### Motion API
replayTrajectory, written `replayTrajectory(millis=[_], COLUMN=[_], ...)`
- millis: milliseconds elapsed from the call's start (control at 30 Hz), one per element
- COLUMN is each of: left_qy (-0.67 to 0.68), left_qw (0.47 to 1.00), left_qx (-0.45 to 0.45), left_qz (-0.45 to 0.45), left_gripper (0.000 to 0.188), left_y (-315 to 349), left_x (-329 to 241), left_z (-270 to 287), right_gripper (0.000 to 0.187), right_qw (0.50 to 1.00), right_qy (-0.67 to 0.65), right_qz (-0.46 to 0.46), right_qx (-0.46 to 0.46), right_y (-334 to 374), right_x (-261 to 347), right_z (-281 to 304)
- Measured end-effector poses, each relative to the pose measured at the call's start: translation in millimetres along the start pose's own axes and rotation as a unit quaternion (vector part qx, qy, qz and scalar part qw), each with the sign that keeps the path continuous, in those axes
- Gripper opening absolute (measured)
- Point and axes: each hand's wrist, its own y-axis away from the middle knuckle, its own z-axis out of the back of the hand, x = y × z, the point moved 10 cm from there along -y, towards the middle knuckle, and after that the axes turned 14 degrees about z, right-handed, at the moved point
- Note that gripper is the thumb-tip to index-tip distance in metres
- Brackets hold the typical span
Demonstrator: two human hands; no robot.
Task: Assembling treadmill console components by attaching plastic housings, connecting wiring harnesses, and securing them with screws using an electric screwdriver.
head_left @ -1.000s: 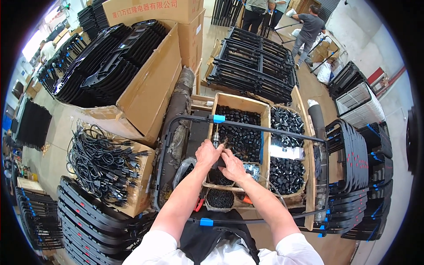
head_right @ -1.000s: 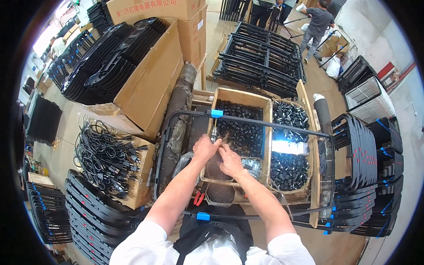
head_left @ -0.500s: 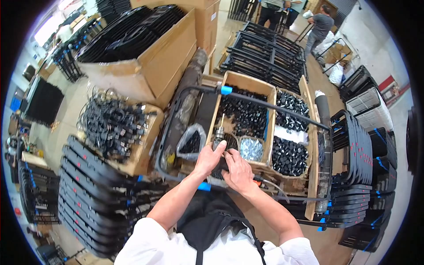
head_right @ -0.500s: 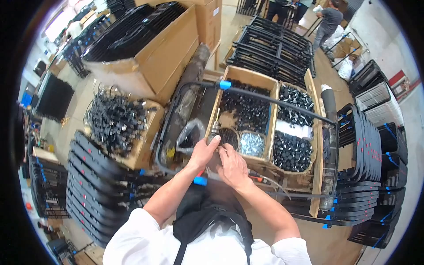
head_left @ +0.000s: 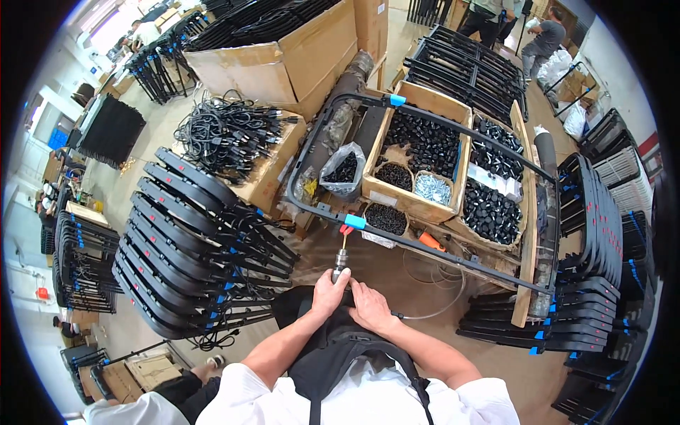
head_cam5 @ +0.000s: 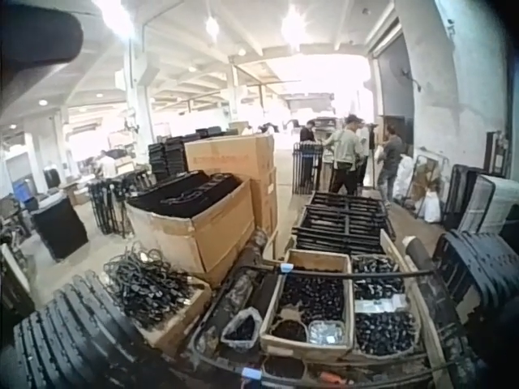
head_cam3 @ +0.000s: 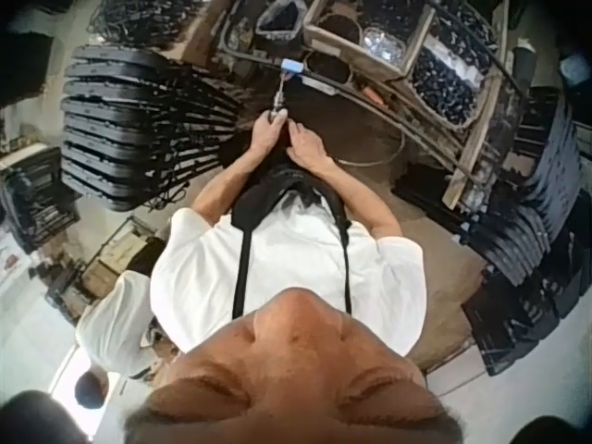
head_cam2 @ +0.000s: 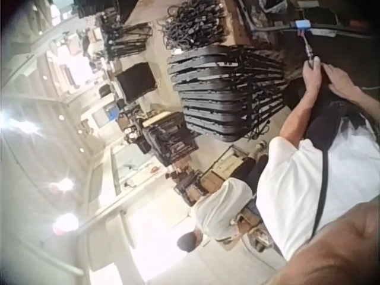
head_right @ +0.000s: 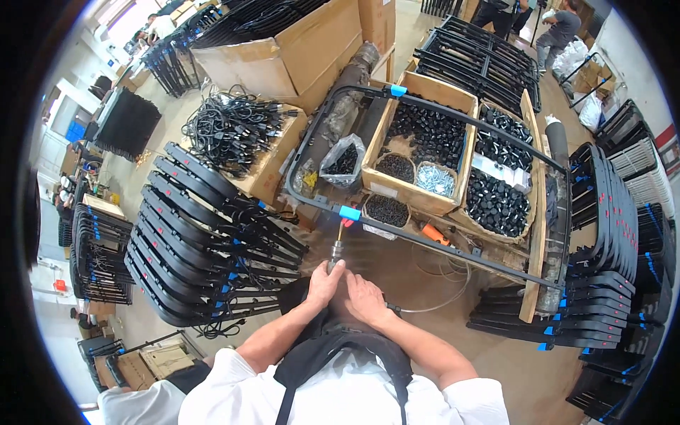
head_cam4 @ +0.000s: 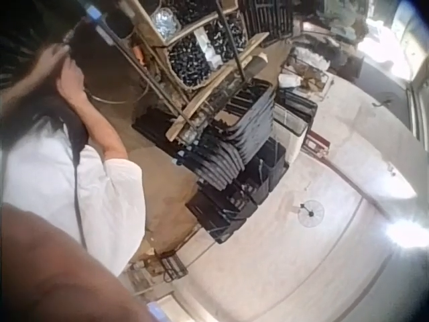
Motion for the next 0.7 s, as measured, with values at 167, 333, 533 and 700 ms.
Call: replayTrajectory(millis=[167, 333, 533, 700], left_qy=[-0.005, -0.038, -0.068, -0.096], left_qw=[1.000, 0.999, 0.997, 0.994], left_qx=[-0.022, 0.003, 0.030, 0.053], left_qz=[-0.001, 0.004, 0.007, 0.019], left_gripper=[0.052, 0.057, 0.061, 0.063], left_y=[-25, -38, -40, -45], left_x=[19, 3, -3, -13], left_z=[11, 23, 32, 36], right_gripper=[0.081, 0.081, 0.081, 0.082], right_qw=[1.000, 0.999, 0.998, 0.994], right_qy=[0.019, 0.017, -0.024, -0.047], right_qz=[-0.015, -0.025, -0.059, -0.100], right_qx=[-0.010, -0.022, -0.017, -0.012], right_y=[-14, -32, -39, -44], right_x=[-4, 3, 11, 10], right_z=[-23, -17, -16, -25])
